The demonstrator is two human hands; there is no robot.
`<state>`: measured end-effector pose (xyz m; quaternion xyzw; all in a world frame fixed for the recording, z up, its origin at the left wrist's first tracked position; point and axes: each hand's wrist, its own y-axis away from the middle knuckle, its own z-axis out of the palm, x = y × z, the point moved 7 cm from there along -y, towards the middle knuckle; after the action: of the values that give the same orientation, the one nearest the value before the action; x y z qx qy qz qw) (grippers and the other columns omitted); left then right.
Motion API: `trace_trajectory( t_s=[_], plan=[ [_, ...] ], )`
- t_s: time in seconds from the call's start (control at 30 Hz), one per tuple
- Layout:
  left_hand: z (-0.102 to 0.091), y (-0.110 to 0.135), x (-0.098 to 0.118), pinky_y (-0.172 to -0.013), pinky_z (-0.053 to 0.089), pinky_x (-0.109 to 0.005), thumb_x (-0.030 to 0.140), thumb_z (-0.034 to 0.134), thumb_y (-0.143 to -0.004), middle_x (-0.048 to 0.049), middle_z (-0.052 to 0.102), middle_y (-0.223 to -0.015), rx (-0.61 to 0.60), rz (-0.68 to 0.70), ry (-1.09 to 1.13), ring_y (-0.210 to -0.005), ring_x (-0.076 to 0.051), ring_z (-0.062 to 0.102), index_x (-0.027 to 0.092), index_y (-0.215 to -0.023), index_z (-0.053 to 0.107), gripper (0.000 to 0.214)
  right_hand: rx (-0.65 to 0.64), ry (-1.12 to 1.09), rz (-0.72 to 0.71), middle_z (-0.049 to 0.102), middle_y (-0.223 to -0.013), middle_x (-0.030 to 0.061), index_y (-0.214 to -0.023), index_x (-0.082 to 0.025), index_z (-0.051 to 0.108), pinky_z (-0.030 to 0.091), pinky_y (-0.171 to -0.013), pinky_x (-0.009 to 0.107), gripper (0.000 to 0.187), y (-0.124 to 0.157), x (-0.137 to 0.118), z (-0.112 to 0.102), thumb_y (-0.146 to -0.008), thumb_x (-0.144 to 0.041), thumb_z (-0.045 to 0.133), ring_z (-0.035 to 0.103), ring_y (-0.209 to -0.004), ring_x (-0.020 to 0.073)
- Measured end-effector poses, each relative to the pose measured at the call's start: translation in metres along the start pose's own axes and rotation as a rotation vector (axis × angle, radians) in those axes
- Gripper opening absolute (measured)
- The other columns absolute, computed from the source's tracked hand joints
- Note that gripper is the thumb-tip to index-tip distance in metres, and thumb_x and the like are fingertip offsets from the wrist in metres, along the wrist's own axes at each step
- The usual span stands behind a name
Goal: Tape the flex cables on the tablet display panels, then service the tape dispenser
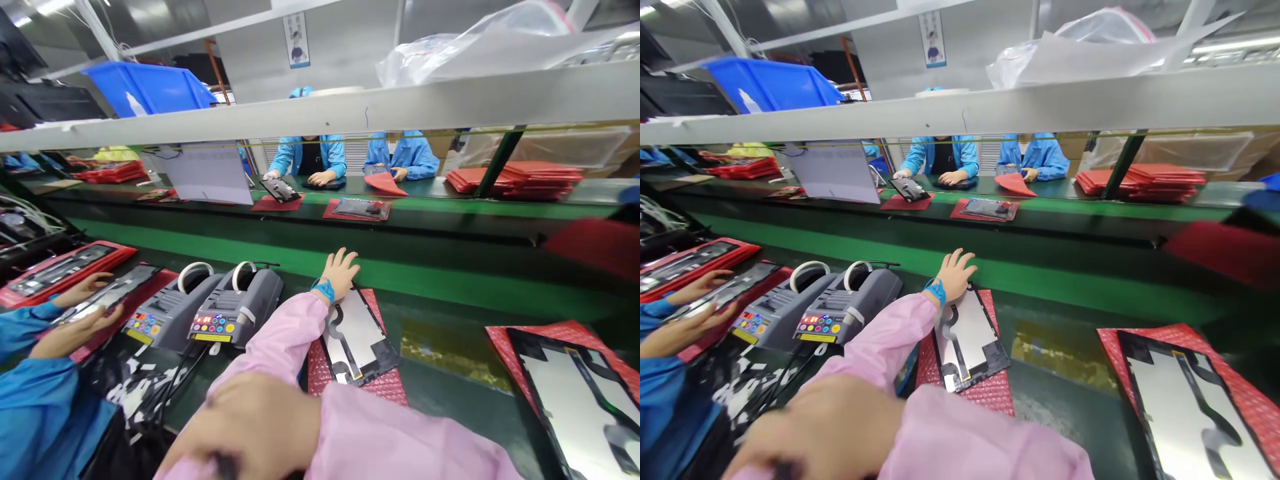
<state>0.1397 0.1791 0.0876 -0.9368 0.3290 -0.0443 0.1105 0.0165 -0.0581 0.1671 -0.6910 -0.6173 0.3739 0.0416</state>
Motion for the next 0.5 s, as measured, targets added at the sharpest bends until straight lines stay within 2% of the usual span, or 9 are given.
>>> trace_trajectory(
  t_s=[0.03,0.1,0.17,0.23,0.33,0.4,0.47,0.5],
  plan=[
    [0.001,0.001,0.001,-0.119,0.03,-0.062,0.004,0.055,-0.081,-0.0125,0.046,-0.155,0.005,-0.019,0.022,-0.152,-0.038,0.025,0.021,-0.123,0.069,0.047,0.037,0.031,-0.006,0.078,-0.096,-0.0024,-0.113,-0.024,0.069,0.051,-0.09,0.024,0.038,0.006,0.017,-0.008,-0.086,-0.05,0.073,0.071,-0.086,0.0149],
    [0.004,0.002,0.003,-0.116,0.037,-0.059,0.006,0.055,-0.083,-0.0109,0.046,-0.154,0.011,-0.06,0.067,-0.15,-0.036,0.028,0.023,-0.121,0.07,0.044,0.184,0.139,0.085,0.078,-0.103,0.0036,-0.113,-0.02,0.069,0.052,-0.091,0.029,0.033,0.025,0.061,-0.032,-0.09,-0.044,0.07,0.07,-0.09,0.0182],
    [0.01,0.003,0.006,-0.113,0.042,-0.058,0.007,0.055,-0.084,-0.0102,0.046,-0.153,0.014,-0.102,0.109,-0.149,-0.035,0.031,0.024,-0.12,0.069,0.043,0.33,0.237,0.235,0.076,-0.092,0.006,-0.106,-0.021,0.069,0.053,-0.089,0.035,0.029,0.051,0.102,-0.056,-0.094,-0.047,0.064,0.069,-0.087,0.0213],
    [0.014,0.005,0.009,-0.112,0.045,-0.058,0.007,0.055,-0.084,-0.0117,0.047,-0.151,0.01,-0.129,0.146,-0.148,-0.034,0.033,0.023,-0.119,0.069,0.041,0.368,0.261,0.276,0.075,-0.09,0.0095,-0.105,-0.019,0.068,0.053,-0.091,0.041,0.029,0.073,0.121,-0.071,-0.097,-0.046,0.06,0.069,-0.091,0.0248],
    [0.011,0.015,0.014,-0.114,0.046,-0.052,0.007,0.056,-0.085,-0.0126,0.055,-0.143,-0.015,-0.098,0.204,-0.144,-0.031,0.04,0.02,-0.116,0.07,0.037,0.423,0.239,0.266,0.076,-0.094,0.0097,-0.107,-0.021,0.064,0.054,-0.094,0.043,0.022,0.105,0.111,-0.089,-0.099,-0.041,0.058,0.07,-0.103,0.0259],
    [0.001,0.034,0.017,-0.118,0.043,-0.048,0.009,0.056,-0.087,-0.0101,0.06,-0.139,-0.029,-0.033,0.249,-0.143,-0.028,0.043,0.021,-0.119,0.069,0.036,0.557,0.207,0.319,0.077,-0.105,0.009,-0.103,-0.024,0.06,0.054,-0.095,0.042,0.011,0.139,0.096,-0.106,-0.1,-0.034,0.056,0.07,-0.111,0.0247],
    [-0.013,0.065,0.015,-0.123,0.038,-0.048,0.013,0.055,-0.091,-0.0101,0.057,-0.145,-0.02,0.025,0.289,-0.148,-0.028,0.038,0.021,-0.127,0.066,0.039,0.736,0.206,0.468,0.077,-0.113,0.0076,-0.097,-0.026,0.055,0.055,-0.097,0.04,0.007,0.19,0.084,-0.122,-0.102,-0.029,0.052,0.071,-0.114,0.0229],
    [-0.02,0.084,0.012,-0.123,0.037,-0.05,0.013,0.052,-0.093,-0.0111,0.056,-0.147,-0.013,0.042,0.303,-0.15,-0.028,0.035,0.02,-0.13,0.064,0.039,0.808,0.226,0.578,0.078,-0.11,0.0067,-0.094,-0.027,0.053,0.057,-0.093,0.037,0.009,0.221,0.08,-0.128,-0.102,-0.029,0.051,0.073,-0.109,0.0218]
  ],
)
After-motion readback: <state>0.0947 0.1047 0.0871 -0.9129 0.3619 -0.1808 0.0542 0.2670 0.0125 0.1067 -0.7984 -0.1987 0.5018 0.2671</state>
